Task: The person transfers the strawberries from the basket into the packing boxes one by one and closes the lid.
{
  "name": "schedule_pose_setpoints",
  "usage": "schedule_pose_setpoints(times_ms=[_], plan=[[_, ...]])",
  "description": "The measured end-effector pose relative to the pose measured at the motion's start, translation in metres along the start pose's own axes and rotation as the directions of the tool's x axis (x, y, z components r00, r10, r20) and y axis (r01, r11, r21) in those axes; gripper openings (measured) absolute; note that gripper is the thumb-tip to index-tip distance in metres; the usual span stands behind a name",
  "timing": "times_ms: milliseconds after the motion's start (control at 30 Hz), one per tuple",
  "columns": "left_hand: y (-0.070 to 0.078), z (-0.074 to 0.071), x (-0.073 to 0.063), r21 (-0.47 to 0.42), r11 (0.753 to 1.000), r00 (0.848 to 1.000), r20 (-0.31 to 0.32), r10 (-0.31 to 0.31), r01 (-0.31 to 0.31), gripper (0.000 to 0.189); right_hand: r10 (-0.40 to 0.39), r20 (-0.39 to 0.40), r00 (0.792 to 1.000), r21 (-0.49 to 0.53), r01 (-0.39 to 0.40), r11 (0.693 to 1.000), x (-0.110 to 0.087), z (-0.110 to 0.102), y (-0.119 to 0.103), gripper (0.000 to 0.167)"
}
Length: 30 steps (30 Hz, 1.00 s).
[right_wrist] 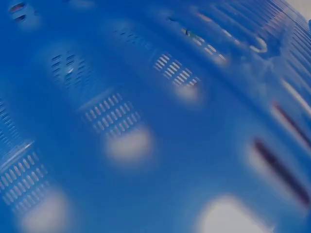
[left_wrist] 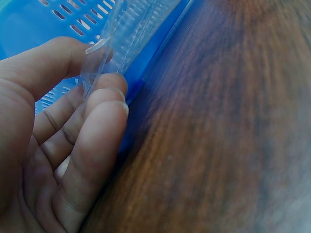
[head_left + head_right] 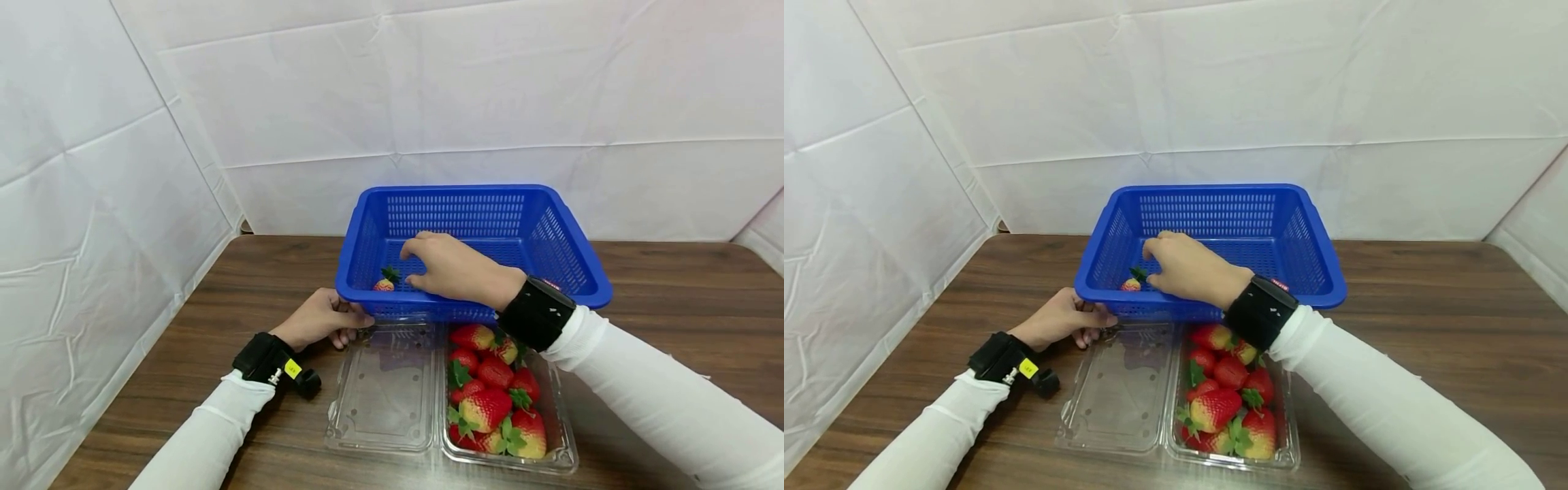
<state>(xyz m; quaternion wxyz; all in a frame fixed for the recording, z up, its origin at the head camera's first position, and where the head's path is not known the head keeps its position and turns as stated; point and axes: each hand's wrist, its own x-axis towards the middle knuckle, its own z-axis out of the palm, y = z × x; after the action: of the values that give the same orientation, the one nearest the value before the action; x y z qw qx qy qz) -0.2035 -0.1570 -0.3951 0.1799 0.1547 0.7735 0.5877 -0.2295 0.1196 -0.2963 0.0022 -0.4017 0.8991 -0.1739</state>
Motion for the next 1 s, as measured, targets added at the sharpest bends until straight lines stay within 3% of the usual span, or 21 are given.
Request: schedule_pose_setpoints(times_ms=[367, 1000], plan=[[0.000, 0.001, 0.001, 0.010, 1.000, 1.000, 0.006, 0.002, -0.002, 0.014, -0.035, 0.048, 0.998, 0.064, 0.032, 0.997, 0.014, 0.003, -0.004, 0.037], [-0.002, -0.001, 0.002, 0.025, 1.000, 1.000, 0.010, 0.005, -0.005, 0.017, 0.004, 0.151, 0.989, 0.117, -0.022, 0.993, 0.027, 0.007, -0.008, 0.028]])
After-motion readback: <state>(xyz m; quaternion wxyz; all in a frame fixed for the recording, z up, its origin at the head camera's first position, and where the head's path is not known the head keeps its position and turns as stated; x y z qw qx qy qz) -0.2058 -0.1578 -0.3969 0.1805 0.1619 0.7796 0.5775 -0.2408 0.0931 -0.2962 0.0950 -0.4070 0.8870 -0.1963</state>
